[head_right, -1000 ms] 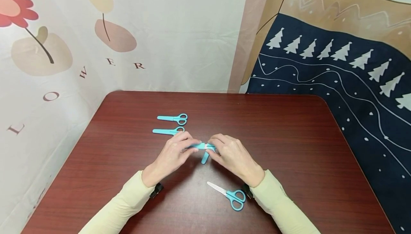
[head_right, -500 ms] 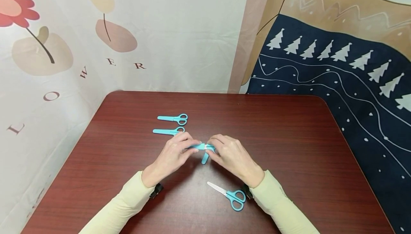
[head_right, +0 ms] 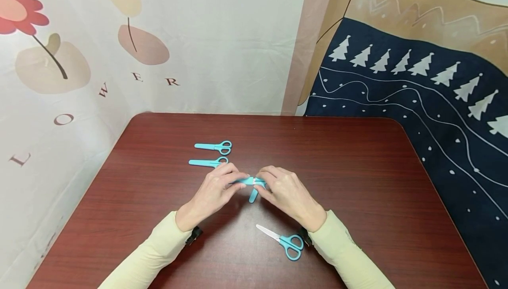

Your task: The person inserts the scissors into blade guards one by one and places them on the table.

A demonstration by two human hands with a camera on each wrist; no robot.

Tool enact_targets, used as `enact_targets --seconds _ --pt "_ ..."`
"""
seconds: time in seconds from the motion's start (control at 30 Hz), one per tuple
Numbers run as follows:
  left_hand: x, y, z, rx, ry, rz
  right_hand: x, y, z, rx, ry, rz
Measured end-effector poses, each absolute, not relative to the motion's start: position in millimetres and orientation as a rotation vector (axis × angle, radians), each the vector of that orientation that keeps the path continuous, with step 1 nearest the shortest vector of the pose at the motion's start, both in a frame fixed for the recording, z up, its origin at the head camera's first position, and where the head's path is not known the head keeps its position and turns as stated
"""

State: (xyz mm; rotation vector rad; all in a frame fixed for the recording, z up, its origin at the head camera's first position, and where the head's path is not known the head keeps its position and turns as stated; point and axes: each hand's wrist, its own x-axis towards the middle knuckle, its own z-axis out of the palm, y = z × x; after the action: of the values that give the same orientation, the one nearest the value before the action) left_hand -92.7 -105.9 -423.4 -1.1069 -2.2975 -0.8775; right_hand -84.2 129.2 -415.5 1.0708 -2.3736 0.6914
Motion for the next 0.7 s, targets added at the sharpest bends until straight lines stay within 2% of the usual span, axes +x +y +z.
enact_targets --seconds 0.7 --pt "-93.5 -99.9 -416.0 -1.112 -2.310 -0.872 -86.3 131.5 -414.0 1.065 -2.362 0.699"
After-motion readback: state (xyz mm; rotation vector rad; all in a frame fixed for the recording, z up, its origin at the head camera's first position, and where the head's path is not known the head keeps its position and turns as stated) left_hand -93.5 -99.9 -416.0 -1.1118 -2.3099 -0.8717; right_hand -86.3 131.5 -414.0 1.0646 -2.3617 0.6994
